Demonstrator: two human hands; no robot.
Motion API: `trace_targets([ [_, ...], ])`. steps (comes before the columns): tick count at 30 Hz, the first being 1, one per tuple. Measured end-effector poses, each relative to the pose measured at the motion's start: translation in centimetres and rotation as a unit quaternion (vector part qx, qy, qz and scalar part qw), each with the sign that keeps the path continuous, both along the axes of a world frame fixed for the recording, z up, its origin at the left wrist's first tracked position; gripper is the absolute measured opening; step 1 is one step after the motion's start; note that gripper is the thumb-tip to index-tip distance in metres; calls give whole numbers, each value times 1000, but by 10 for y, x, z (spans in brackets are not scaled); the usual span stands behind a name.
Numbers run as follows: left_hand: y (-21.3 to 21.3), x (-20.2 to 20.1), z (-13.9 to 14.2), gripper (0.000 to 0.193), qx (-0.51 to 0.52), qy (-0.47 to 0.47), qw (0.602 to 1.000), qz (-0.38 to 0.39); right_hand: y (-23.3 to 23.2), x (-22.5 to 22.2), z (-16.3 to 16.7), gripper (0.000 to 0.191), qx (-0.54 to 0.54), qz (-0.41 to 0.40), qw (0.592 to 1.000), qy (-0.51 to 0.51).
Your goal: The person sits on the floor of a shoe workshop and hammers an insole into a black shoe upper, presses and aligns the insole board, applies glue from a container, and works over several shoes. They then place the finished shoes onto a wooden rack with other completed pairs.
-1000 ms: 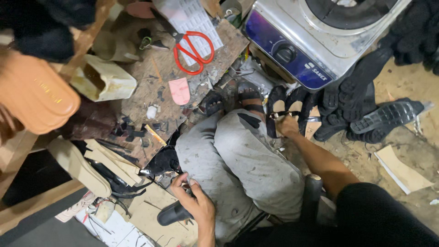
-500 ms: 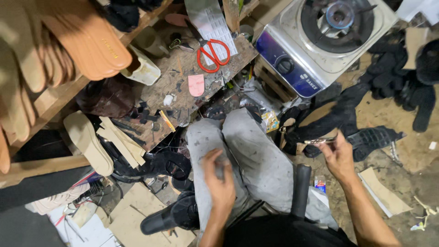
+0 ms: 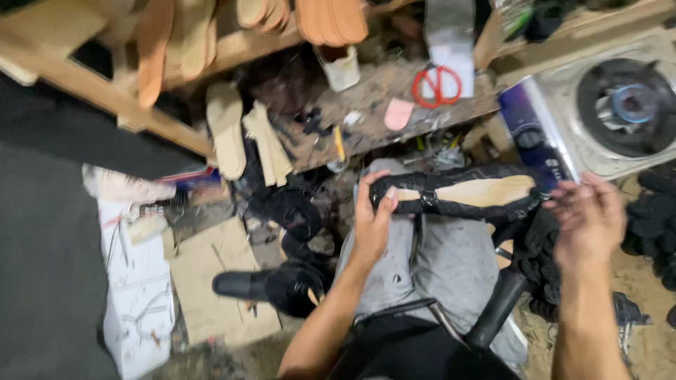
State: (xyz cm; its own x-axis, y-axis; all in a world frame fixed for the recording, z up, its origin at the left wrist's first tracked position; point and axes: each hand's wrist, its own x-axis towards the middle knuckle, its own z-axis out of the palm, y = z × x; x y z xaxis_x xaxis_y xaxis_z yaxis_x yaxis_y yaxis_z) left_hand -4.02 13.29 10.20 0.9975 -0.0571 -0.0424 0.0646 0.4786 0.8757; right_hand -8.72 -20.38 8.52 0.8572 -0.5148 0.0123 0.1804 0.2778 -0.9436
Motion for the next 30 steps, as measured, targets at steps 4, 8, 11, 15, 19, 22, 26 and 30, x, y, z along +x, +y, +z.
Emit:
trace_targets([
  [4,29,-2,-25,35,273,-162,946,63,23,54,47,28,-136,95,986,22],
  [8,28,-6,-35,41,249,-171,950,84,96,149,63,41,-459,250,852,8],
  [11,31,-4,-36,41,248,-175,949,86,165,225,62,58,-568,294,763,-90],
  [15,41,4,-30,41,264,-184,943,86,237,311,58,75,-704,259,660,-37],
  [19,52,17,-25,39,269,-184,942,85,283,387,37,93,-740,280,602,106],
  [22,57,25,-25,40,262,-179,945,80,306,435,13,101,-763,313,552,125],
  [26,60,33,-27,39,264,-184,943,86,323,480,-5,109,-739,373,531,181],
  [30,62,35,-29,38,260,-189,943,82,321,494,-10,107,-749,396,519,113],
])
